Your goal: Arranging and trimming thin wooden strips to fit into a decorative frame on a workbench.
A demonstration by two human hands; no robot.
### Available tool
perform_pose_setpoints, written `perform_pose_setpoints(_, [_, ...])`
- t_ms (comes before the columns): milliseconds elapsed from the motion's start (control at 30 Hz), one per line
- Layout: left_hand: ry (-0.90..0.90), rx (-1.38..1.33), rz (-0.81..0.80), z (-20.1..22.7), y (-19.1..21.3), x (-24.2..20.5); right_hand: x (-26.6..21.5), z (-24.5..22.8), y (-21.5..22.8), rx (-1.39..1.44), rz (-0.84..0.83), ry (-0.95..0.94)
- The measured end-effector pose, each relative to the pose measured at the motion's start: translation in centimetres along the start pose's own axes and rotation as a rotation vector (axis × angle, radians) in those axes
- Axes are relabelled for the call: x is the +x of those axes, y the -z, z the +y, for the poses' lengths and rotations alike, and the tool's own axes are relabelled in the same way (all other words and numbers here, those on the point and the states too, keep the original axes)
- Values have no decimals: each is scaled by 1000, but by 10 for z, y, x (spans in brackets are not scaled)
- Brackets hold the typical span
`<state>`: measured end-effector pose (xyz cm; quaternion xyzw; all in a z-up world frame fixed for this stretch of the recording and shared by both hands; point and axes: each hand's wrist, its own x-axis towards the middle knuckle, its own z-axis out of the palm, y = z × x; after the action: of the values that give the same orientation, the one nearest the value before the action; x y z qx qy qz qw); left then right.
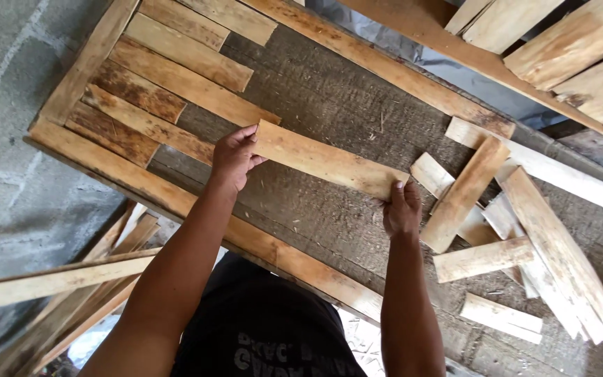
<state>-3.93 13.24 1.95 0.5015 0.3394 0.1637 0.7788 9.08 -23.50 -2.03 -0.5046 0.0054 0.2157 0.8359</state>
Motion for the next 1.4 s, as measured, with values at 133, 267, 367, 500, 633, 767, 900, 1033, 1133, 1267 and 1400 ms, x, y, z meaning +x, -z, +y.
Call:
perform_pose_setpoints(133, [138, -19, -13, -13, 29, 51, 22, 31, -4, 8, 68, 12])
perform_pose_setpoints(267, [289, -123, -69, -23, 51, 111, 55, 52, -23, 93, 33, 42])
perform_pose_setpoints(367, [347, -146, -65, -17, 62, 140, 72, 65, -47, 137, -11, 32])
perform_pose_setpoints(500, [368, -224, -132, -20, 76, 184, 88, 75, -76, 238, 62, -20])
perform_pose_setpoints(633, [404, -291, -191, -1, 74, 195, 96, 80, -98, 261, 155, -56])
perform_pose_setpoints(767, [447, -168, -160, 47, 56, 182, 98, 82, -95, 197, 183, -65])
perform_pose_setpoints(900, [376, 236, -127, 69, 46, 170, 87, 47, -118, -110, 296, -1])
perform_pose_setpoints(1033, [253, 360, -248, 70, 45, 151, 84, 47, -96, -99, 250, 56])
perform_pose_setpoints(1133, [183, 335, -429, 58, 56, 138, 78, 42, -91, 31, 227, 49])
perform_pose_setpoints(1267, [298, -7, -631, 43, 60, 127, 77, 31, -98, 66, 138, -17])
perform_pose_setpoints(1400, [378, -259, -720, 33, 60, 121, 82, 34, -94, 175, -2, -21])
